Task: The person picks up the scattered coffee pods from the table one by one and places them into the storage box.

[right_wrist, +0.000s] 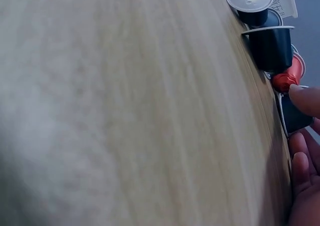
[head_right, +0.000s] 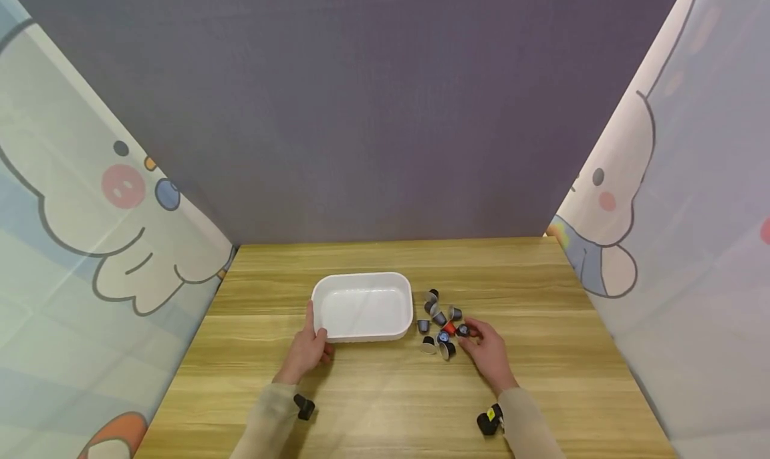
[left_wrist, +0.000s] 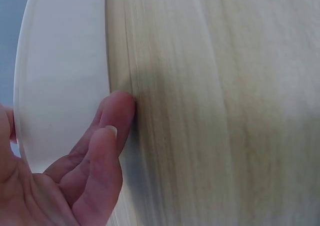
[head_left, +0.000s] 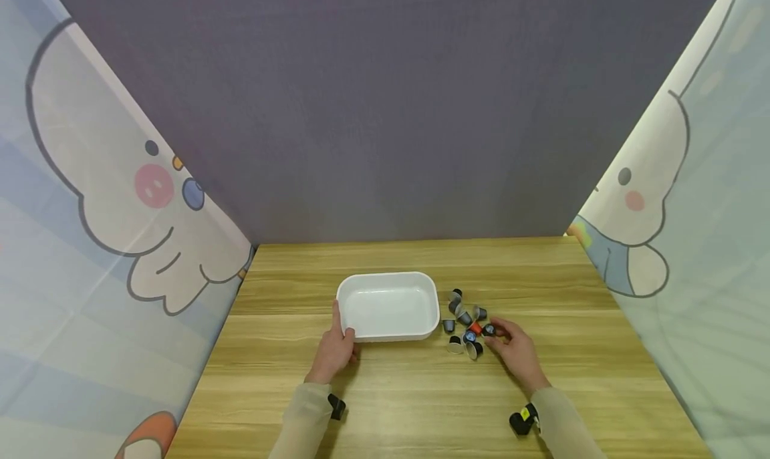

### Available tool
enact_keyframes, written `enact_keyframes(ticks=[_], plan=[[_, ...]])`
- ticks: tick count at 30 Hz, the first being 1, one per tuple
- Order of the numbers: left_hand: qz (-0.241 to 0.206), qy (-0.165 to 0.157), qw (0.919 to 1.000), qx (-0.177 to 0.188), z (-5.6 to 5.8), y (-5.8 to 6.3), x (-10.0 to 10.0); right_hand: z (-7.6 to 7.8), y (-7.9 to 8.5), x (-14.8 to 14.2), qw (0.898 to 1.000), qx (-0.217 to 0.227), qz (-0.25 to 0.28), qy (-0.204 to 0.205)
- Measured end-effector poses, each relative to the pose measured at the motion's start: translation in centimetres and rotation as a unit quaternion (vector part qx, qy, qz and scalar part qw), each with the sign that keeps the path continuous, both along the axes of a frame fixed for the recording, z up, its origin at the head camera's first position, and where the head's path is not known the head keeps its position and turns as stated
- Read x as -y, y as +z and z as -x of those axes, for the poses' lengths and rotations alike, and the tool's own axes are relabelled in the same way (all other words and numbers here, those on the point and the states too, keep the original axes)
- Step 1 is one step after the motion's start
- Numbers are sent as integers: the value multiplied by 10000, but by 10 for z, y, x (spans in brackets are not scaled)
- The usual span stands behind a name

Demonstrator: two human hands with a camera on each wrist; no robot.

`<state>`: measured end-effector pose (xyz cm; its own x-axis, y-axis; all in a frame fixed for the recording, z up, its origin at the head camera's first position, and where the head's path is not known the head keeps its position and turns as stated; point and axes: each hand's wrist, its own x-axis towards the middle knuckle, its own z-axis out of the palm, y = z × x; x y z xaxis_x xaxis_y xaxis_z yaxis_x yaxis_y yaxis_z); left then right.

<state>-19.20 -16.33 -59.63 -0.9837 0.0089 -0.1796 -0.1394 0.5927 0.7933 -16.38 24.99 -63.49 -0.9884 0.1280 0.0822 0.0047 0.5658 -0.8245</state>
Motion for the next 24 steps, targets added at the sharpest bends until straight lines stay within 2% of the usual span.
enact_keyframes(ticks=[13, 24], plan=[[12, -26, 10000, -57, -2, 0, 0, 1, 1, 7, 9996, -157, -140, -169], [51, -83, 10000, -14, -2, 1, 0, 1, 8, 6, 9997, -9, -40, -253]])
